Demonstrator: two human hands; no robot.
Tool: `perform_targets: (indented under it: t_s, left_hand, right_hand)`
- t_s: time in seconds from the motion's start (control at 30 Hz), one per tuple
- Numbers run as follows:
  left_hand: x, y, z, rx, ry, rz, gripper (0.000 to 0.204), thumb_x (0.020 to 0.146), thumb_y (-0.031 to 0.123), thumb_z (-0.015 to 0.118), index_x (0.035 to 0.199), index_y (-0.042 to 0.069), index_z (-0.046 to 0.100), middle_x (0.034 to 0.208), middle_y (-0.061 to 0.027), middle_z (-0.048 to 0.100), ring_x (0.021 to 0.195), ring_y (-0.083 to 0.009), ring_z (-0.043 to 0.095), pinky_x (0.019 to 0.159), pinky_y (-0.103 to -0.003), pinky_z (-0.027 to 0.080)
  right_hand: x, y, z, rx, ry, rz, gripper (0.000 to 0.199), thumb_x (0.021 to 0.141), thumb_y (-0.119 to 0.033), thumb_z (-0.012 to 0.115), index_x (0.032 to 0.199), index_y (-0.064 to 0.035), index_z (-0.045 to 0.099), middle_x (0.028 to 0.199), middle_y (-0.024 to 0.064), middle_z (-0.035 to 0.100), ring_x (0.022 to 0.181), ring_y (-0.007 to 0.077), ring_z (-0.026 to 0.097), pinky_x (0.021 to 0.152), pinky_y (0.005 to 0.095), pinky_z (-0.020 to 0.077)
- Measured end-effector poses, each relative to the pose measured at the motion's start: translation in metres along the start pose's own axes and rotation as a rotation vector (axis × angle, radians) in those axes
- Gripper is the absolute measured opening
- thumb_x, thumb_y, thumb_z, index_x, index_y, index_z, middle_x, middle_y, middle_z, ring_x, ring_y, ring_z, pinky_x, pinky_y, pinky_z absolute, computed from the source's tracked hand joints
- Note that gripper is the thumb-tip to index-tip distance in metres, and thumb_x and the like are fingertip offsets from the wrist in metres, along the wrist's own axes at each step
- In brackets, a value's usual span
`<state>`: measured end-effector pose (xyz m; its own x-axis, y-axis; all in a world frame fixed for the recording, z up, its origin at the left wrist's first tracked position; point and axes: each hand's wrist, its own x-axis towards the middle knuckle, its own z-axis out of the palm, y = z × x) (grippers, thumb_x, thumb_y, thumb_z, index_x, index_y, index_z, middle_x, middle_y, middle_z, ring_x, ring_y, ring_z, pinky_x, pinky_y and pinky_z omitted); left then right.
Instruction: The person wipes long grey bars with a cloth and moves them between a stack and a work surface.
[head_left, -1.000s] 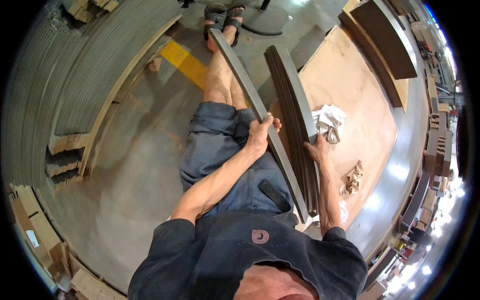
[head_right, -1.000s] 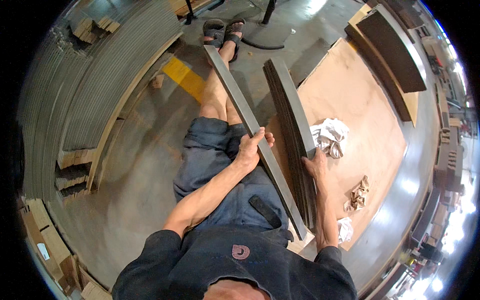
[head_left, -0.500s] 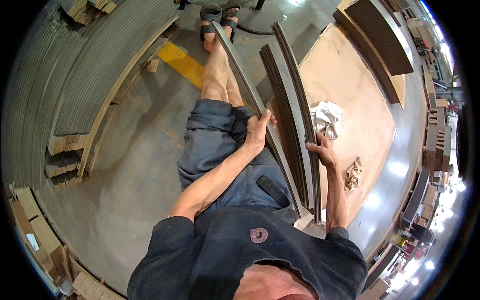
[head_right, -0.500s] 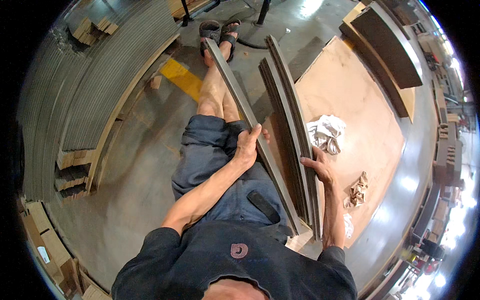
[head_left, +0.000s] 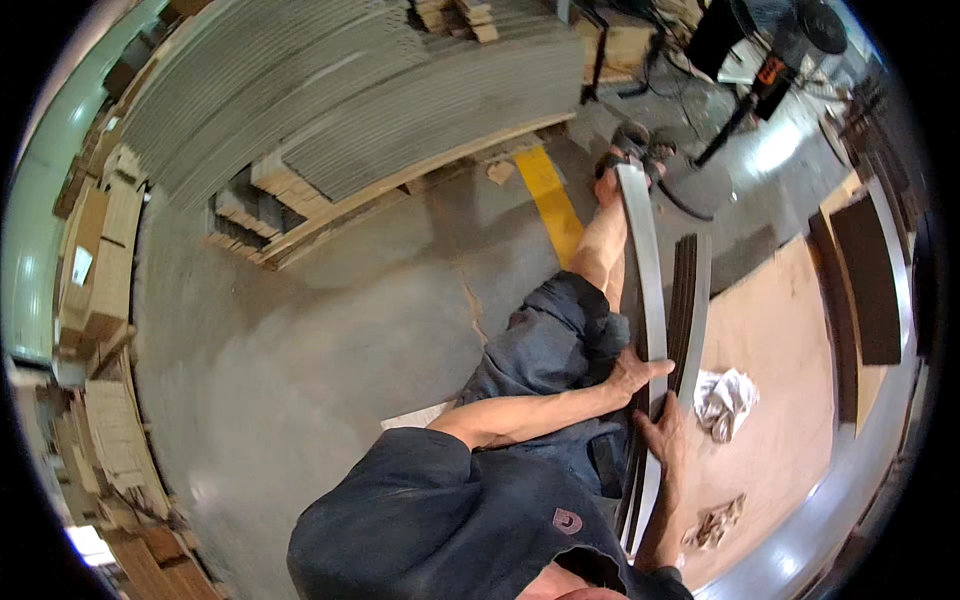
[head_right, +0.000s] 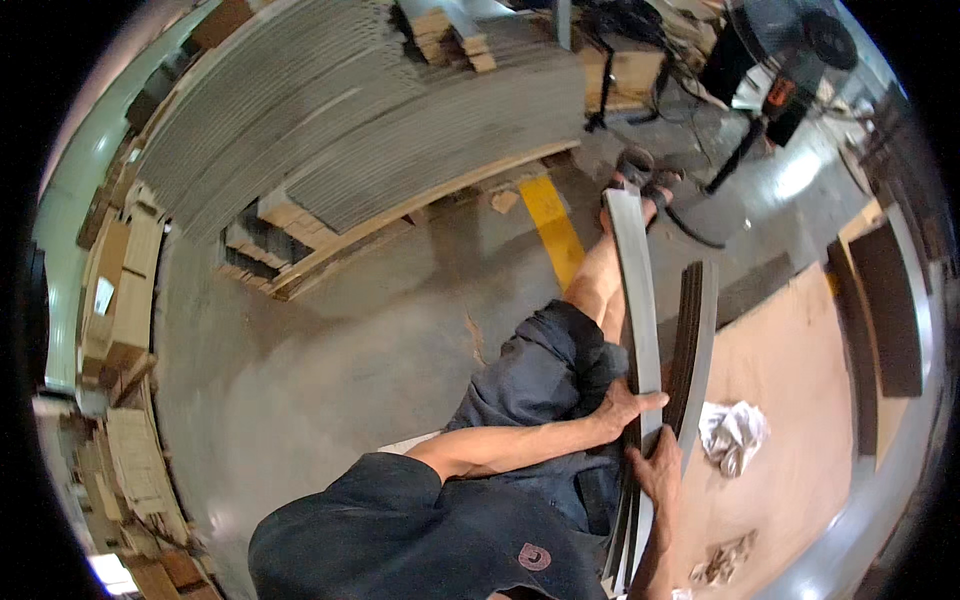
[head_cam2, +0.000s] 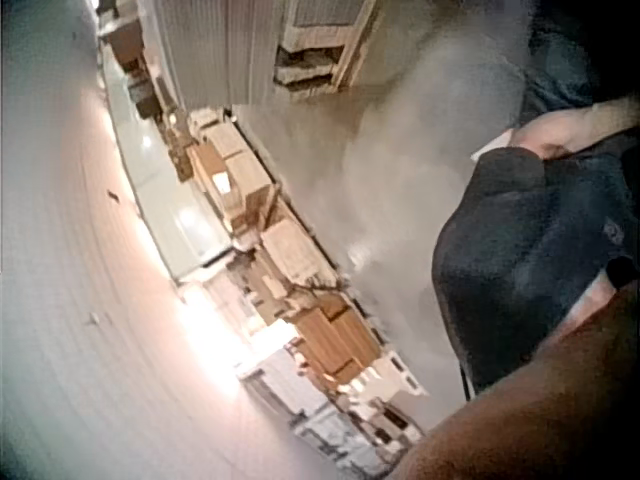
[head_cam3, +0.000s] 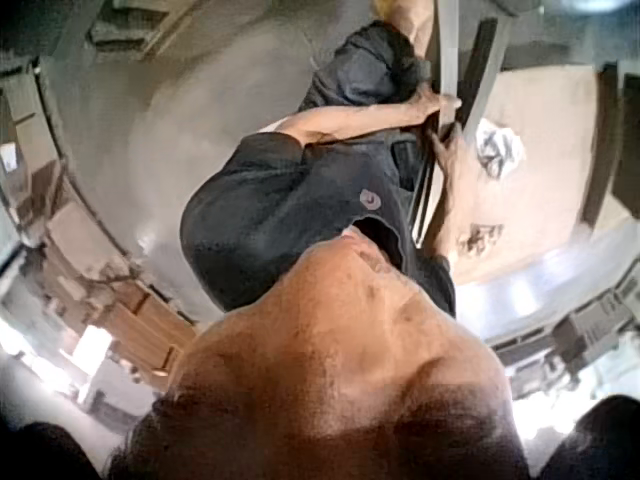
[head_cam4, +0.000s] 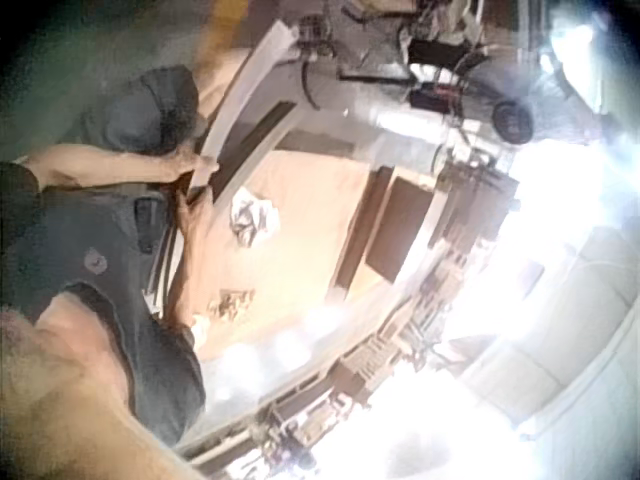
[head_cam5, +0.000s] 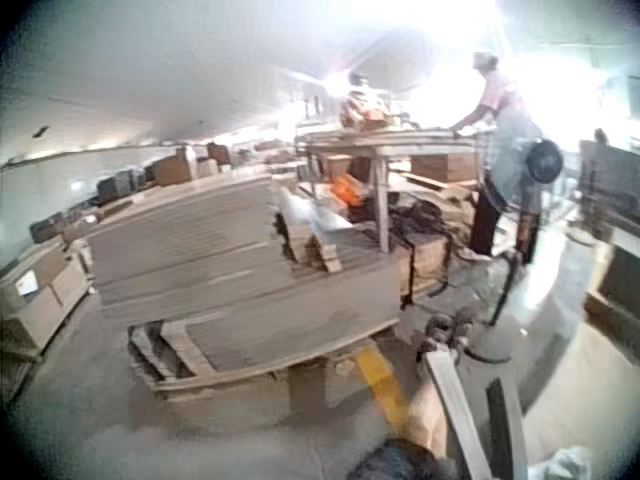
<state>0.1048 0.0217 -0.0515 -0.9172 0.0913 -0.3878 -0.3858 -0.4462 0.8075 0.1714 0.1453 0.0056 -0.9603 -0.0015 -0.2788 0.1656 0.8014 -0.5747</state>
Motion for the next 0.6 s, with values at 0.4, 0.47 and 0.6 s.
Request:
perform_targets:
  t_s: [0.4,0.47,0.6]
  left_hand:
    - [-0.021,0.026,0.009,-0.327,0.069,-0.02,0.026,0.075,0.018,0.075,0.091,0.001,0.063,0.084,-0.0097,0.067,0.076,-0.0182,0.067,0.068,-0.03,0.054]
    - [-0.022,0.024,0.008,-0.329,0.04,-0.001,0.027,0.075,0.017,0.075,0.093,0.001,0.062,0.084,-0.0098,0.067,0.077,-0.0183,0.067,0.069,-0.03,0.055]
    - [-0.033,0.028,0.011,-0.3,0.043,0.04,0.029,0.075,0.014,0.075,0.097,0.0,0.061,0.085,-0.0092,0.067,0.078,-0.0185,0.066,0.07,-0.03,0.054]
  right_hand:
    - [-0.028,-0.039,-0.006,0.024,0.257,-0.349,0.059,0.072,-0.004,0.07,0.124,0.0031,0.044,0.114,0.0249,0.052,0.104,0.044,0.051,0.087,0.0489,0.0436]
    - [-0.028,-0.032,-0.006,0.011,0.225,-0.32,0.063,0.071,-0.003,0.07,0.127,0.0034,0.043,0.113,0.024,0.051,0.104,0.0439,0.051,0.086,0.0479,0.0439]
    - [-0.023,-0.029,-0.002,0.044,0.226,-0.317,0.069,0.071,-0.004,0.072,0.132,0.0045,0.041,0.111,0.0251,0.051,0.103,0.0438,0.052,0.085,0.0474,0.0445]
